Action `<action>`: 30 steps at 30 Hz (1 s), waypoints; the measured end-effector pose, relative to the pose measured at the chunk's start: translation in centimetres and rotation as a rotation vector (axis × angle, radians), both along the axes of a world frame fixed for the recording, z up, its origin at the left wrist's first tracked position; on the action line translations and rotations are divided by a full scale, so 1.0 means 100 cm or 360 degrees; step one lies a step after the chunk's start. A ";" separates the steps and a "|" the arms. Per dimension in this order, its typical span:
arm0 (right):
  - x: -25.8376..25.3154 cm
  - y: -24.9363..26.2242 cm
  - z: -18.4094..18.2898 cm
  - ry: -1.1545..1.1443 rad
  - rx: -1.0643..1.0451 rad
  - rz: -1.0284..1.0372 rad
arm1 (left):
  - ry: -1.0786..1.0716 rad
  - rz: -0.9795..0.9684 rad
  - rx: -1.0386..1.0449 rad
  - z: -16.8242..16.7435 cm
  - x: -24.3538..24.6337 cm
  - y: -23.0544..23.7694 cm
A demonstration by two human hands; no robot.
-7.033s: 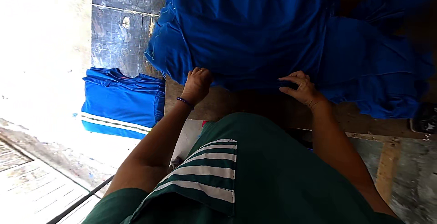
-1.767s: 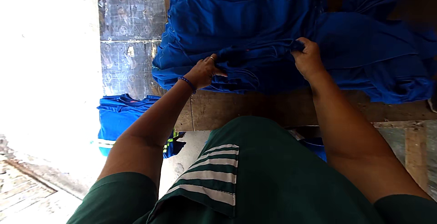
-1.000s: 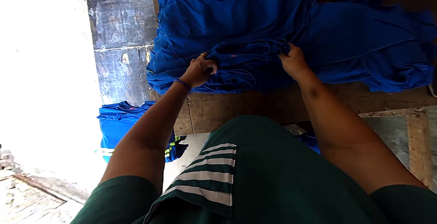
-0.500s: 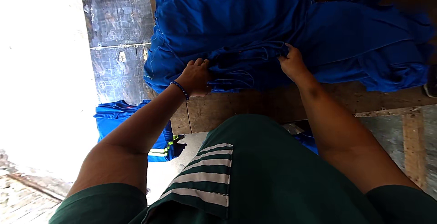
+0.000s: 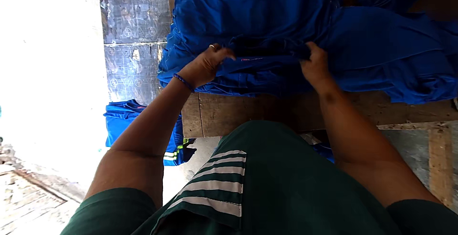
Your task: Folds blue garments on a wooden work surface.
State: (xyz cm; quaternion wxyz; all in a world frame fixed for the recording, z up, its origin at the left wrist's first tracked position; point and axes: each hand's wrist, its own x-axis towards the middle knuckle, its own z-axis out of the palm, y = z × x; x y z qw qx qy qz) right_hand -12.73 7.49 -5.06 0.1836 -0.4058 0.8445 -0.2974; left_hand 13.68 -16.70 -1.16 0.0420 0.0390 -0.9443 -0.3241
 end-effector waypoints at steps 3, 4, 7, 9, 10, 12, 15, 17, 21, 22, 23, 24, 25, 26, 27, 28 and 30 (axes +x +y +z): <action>-0.019 -0.015 0.017 -0.0107 -0.0006 0.0074 | -0.0537 -0.0021 -0.0007 -0.005 -0.006 0.026; -0.023 -0.020 0.020 -0.0107 0.0031 0.0103 | -0.0701 -0.0037 -0.0082 -0.009 -0.011 0.032; -0.024 -0.027 0.020 -0.0094 0.0105 0.0151 | -0.1076 -0.0132 -0.0407 -0.019 -0.029 0.045; -0.022 -0.025 0.016 -0.0093 0.0095 0.0137 | -0.1138 -0.0092 -0.0512 -0.031 -0.040 0.049; -0.021 -0.023 0.014 -0.0095 0.0086 0.0127 | -0.1153 -0.0061 -0.0524 -0.034 -0.044 0.051; -0.020 -0.018 0.011 -0.0095 0.0067 0.0108 | -0.1167 -0.0034 -0.0528 -0.034 -0.048 0.053; -0.019 -0.015 0.013 -0.0086 0.0074 0.0100 | -0.1171 -0.0058 -0.0474 -0.024 -0.042 0.051; -0.019 -0.012 0.015 -0.0057 0.0056 0.0103 | -0.0978 -0.0130 -0.0407 -0.019 -0.028 0.043; -0.015 0.002 0.011 -0.0082 -0.0086 0.0129 | -0.0100 -0.0084 -0.0149 -0.009 -0.003 0.017; -0.012 0.007 0.010 -0.0089 -0.0046 0.0170 | 0.0026 0.0000 -0.0107 -0.004 -0.003 0.012; -0.008 0.013 0.010 -0.0072 0.0077 0.0234 | 0.0110 0.0088 -0.0078 0.000 -0.004 0.007; -0.004 0.016 0.011 -0.0009 0.0233 0.0318 | 0.0156 0.0171 -0.0041 0.002 -0.006 0.003; -0.001 0.018 0.009 0.0100 0.0368 0.0397 | 0.0169 0.0233 0.0008 0.004 -0.009 -0.001; 0.002 0.021 0.006 0.0210 0.0439 0.0455 | 0.0144 0.0257 0.0070 0.005 -0.011 -0.003; 0.001 0.023 0.000 0.0295 0.0432 0.0482 | 0.0121 0.0230 0.0108 0.005 -0.012 -0.005; -0.002 0.025 -0.005 0.0314 0.0374 0.0449 | 0.0130 0.0169 0.0123 0.003 -0.014 -0.005; -0.011 0.021 -0.005 0.0215 0.0246 0.0242 | 0.0080 0.0043 0.0085 -0.001 -0.016 0.002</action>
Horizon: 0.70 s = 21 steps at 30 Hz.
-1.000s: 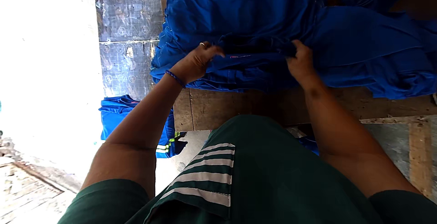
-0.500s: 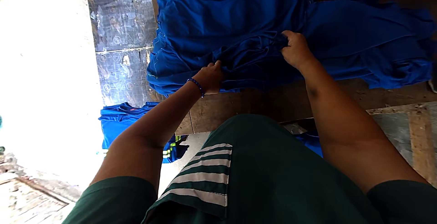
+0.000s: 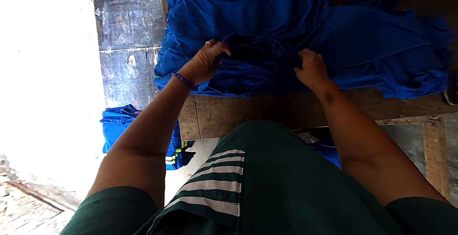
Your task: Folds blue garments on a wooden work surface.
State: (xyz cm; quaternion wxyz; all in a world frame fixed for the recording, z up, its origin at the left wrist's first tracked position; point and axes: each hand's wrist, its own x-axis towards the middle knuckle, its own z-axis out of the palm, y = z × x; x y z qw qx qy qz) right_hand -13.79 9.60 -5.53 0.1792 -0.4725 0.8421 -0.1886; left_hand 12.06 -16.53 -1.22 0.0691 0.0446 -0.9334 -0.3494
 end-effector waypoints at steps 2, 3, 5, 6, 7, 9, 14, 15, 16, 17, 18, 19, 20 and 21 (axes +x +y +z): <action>-0.009 -0.006 0.010 -0.0095 -0.0135 -0.0138 | -0.0304 -0.0075 0.0038 -0.002 0.003 0.018; -0.012 -0.009 0.016 -0.0109 -0.0168 -0.0136 | -0.0496 -0.0093 0.0062 -0.005 0.004 0.029; -0.018 -0.015 0.023 -0.0098 -0.0185 -0.0065 | -0.0840 -0.0151 -0.0097 -0.016 0.002 0.044; -0.018 -0.017 0.023 -0.0089 -0.0170 -0.0032 | -0.0990 -0.0192 -0.0252 -0.022 -0.001 0.050; -0.018 -0.017 0.021 -0.0092 -0.0148 -0.0012 | -0.1094 -0.0218 -0.0392 -0.027 -0.004 0.054; -0.017 -0.016 0.015 -0.0102 -0.0141 -0.0018 | -0.1192 -0.0250 -0.0557 -0.034 -0.009 0.058; -0.012 -0.008 0.004 -0.0149 -0.0212 -0.0061 | -0.1137 -0.0251 -0.0526 -0.030 -0.006 0.054; -0.011 -0.005 0.003 -0.0155 -0.0217 -0.0069 | -0.1010 -0.0210 -0.0418 -0.027 -0.002 0.049; -0.010 -0.002 0.002 -0.0155 -0.0206 -0.0067 | -0.0843 -0.0143 -0.0278 -0.021 0.002 0.042; -0.007 0.003 0.003 -0.0157 -0.0152 -0.0050 | -0.0636 -0.0075 -0.0187 -0.016 0.005 0.032; -0.003 0.007 0.004 -0.0165 -0.0054 -0.0011 | -0.0396 -0.0001 -0.0128 -0.013 0.007 0.021; 0.004 0.011 0.005 -0.0130 0.0061 0.0042 | -0.0216 0.0068 -0.0097 -0.009 0.006 0.011; 0.013 0.013 0.005 -0.0060 0.0152 0.0093 | -0.0107 0.0126 -0.0089 -0.005 0.005 0.002; 0.021 0.013 0.003 0.0036 0.0219 0.0139 | -0.0063 0.0171 -0.0084 -0.001 0.002 -0.003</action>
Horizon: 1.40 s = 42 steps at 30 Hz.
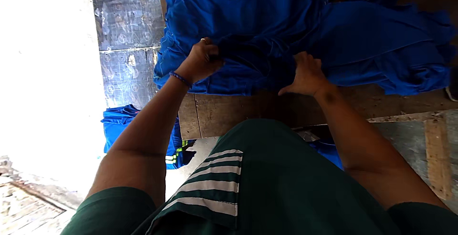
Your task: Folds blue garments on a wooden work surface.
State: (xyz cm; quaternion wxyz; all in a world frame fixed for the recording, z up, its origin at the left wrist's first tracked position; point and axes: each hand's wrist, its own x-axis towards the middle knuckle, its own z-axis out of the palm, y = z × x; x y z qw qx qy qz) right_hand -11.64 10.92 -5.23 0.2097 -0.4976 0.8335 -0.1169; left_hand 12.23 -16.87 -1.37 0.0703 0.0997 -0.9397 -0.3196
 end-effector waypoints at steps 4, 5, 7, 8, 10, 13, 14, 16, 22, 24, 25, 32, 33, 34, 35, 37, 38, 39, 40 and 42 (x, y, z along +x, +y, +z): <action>-0.005 -0.003 -0.006 0.0081 -0.0271 -0.0121 | -0.0049 -0.0029 0.0050 0.008 -0.008 0.007; -0.014 -0.007 -0.001 0.0072 -0.0346 -0.0195 | -0.0043 -0.0090 0.0042 0.004 -0.007 0.014; -0.028 -0.014 0.017 0.0086 -0.0425 -0.0242 | -0.0159 -0.0199 0.0058 -0.006 0.001 0.034; -0.033 -0.019 0.026 0.0131 -0.0451 -0.0208 | -0.0256 -0.0212 0.0099 -0.012 0.005 0.045; -0.039 -0.030 0.038 0.0213 -0.0472 -0.0101 | -0.0469 -0.0204 0.0035 -0.024 0.008 0.061; -0.042 -0.041 0.043 0.0270 -0.0428 -0.0001 | -0.0554 -0.0179 -0.0180 -0.046 0.010 0.071; -0.042 -0.040 0.043 0.0260 -0.0416 0.0000 | -0.0575 -0.0152 -0.0242 -0.052 0.010 0.075; -0.043 -0.038 0.040 0.0236 -0.0408 -0.0014 | -0.0581 -0.0131 -0.0389 -0.063 0.009 0.081; -0.041 -0.028 0.033 0.0157 -0.0432 -0.0070 | -0.0188 -0.0110 -0.0243 -0.072 0.018 0.070; -0.041 -0.025 0.033 0.0096 -0.0431 -0.0087 | -0.0100 -0.0068 -0.0083 -0.055 0.017 0.057; -0.041 -0.024 0.031 0.0068 -0.0433 -0.0088 | -0.0050 -0.0038 -0.0046 -0.045 0.016 0.049; -0.022 -0.003 0.010 0.0081 -0.0037 0.0085 | 0.0012 0.0022 -0.0068 0.000 -0.017 -0.009; -0.019 -0.001 0.005 0.0162 -0.0006 0.0116 | 0.0032 -0.0028 -0.0091 0.000 -0.020 -0.012; -0.019 0.001 0.000 0.0211 -0.0026 0.0121 | 0.0076 -0.0105 -0.0108 0.000 -0.022 -0.014; -0.019 0.000 -0.002 0.0228 -0.0066 0.0091 | 0.0099 -0.0186 -0.0131 -0.001 -0.022 -0.015; -0.025 -0.003 -0.003 0.0196 -0.0216 -0.0027 | -0.0038 -0.0272 -0.0150 0.001 -0.016 -0.009; -0.029 -0.006 0.002 0.0143 -0.0287 -0.0097 | -0.0161 -0.0244 -0.0133 0.002 -0.013 -0.004; -0.034 -0.009 0.009 0.0088 -0.0346 -0.0161 | -0.0332 -0.0157 -0.0057 0.006 -0.010 0.004; -0.038 -0.011 0.016 0.0038 -0.0396 -0.0212 | -0.0534 -0.0029 0.0064 0.010 -0.009 0.014; -0.045 -0.018 0.031 0.0006 -0.0491 -0.0235 | -0.0692 0.0041 0.0182 0.000 -0.004 0.027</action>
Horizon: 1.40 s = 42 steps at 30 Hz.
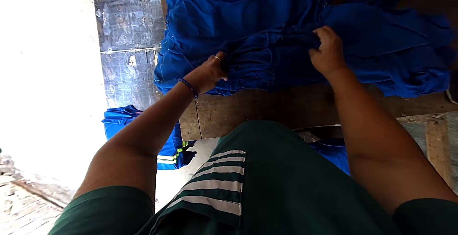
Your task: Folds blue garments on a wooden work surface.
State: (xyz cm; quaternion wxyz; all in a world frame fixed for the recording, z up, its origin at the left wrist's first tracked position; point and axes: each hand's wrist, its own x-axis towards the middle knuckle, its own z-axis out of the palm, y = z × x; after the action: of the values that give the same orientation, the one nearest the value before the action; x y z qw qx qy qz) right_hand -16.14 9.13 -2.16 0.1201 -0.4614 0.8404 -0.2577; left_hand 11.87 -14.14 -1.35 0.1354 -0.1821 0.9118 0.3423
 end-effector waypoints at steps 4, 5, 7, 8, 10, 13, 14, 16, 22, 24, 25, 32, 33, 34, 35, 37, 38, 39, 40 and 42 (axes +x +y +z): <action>-0.002 -0.014 0.012 0.0050 -0.0085 0.0085 | 0.0080 -0.0344 -0.0250 -0.045 0.013 0.015; -0.001 -0.016 0.012 0.0043 -0.0080 0.0079 | 0.0086 -0.0425 -0.0341 -0.053 0.014 0.018; 0.001 -0.015 0.009 0.0016 -0.0047 0.0048 | 0.0030 -0.0496 -0.0473 -0.057 0.009 0.024; 0.001 -0.014 0.008 0.0006 -0.0037 0.0039 | -0.0044 -0.0501 -0.0507 -0.055 0.005 0.026; 0.001 -0.012 0.006 -0.0005 -0.0023 0.0031 | -0.0196 -0.0486 -0.0534 -0.046 -0.003 0.028; 0.002 -0.011 0.005 -0.0017 -0.0016 0.0016 | -0.0321 -0.0479 -0.0501 -0.032 -0.010 0.018; 0.003 -0.010 0.006 -0.0025 -0.0010 0.0006 | -0.0284 -0.0465 -0.0477 -0.028 -0.010 0.013; 0.003 -0.006 0.006 -0.0042 -0.0025 -0.0009 | -0.0089 -0.0438 -0.0438 -0.017 -0.009 -0.001; 0.020 0.004 -0.022 -0.0123 0.0035 -0.0022 | 0.0665 -0.0347 -0.0192 0.005 -0.023 -0.058; 0.033 0.005 -0.035 -0.0101 0.0078 -0.0033 | 0.0605 -0.0272 -0.0135 0.012 -0.029 -0.064; 0.039 0.006 -0.040 -0.0051 0.0097 -0.0015 | 0.0584 -0.0255 -0.0114 0.013 -0.031 -0.066; 0.047 0.010 -0.058 0.0183 0.0295 0.0048 | 0.0439 -0.0365 -0.0115 -0.017 -0.021 -0.032; 0.041 0.007 -0.055 0.0155 0.0258 0.0006 | 0.0376 -0.0315 -0.0130 -0.025 -0.018 -0.024; 0.034 0.003 -0.048 0.0105 0.0228 -0.0046 | 0.0293 -0.0262 -0.0129 -0.029 -0.016 -0.015; 0.027 -0.001 -0.038 0.0041 0.0200 -0.0098 | 0.0211 -0.0216 -0.0120 -0.034 -0.015 -0.006; 0.015 -0.009 -0.019 0.0002 0.0152 -0.0134 | 0.0093 -0.0179 -0.0166 -0.043 -0.013 0.012; 0.011 -0.012 -0.011 0.0021 0.0127 -0.0112 | 0.0081 -0.0185 -0.0222 -0.048 -0.012 0.018; 0.007 -0.016 -0.005 0.0038 0.0120 -0.0082 | 0.0122 -0.0199 -0.0286 -0.054 -0.011 0.022; 0.005 -0.018 -0.001 0.0052 0.0111 -0.0055 | 0.0185 -0.0233 -0.0358 -0.061 -0.010 0.025; 0.002 -0.020 0.000 0.0041 0.0120 -0.0026 | 0.0210 -0.0363 -0.0500 -0.071 -0.010 0.028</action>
State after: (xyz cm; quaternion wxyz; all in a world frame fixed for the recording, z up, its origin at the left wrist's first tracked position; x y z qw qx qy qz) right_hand -15.98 7.11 -2.17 0.1243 -0.4530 0.8547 -0.2208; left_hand 10.85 -11.36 -8.45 0.0832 -0.0738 0.9756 0.1895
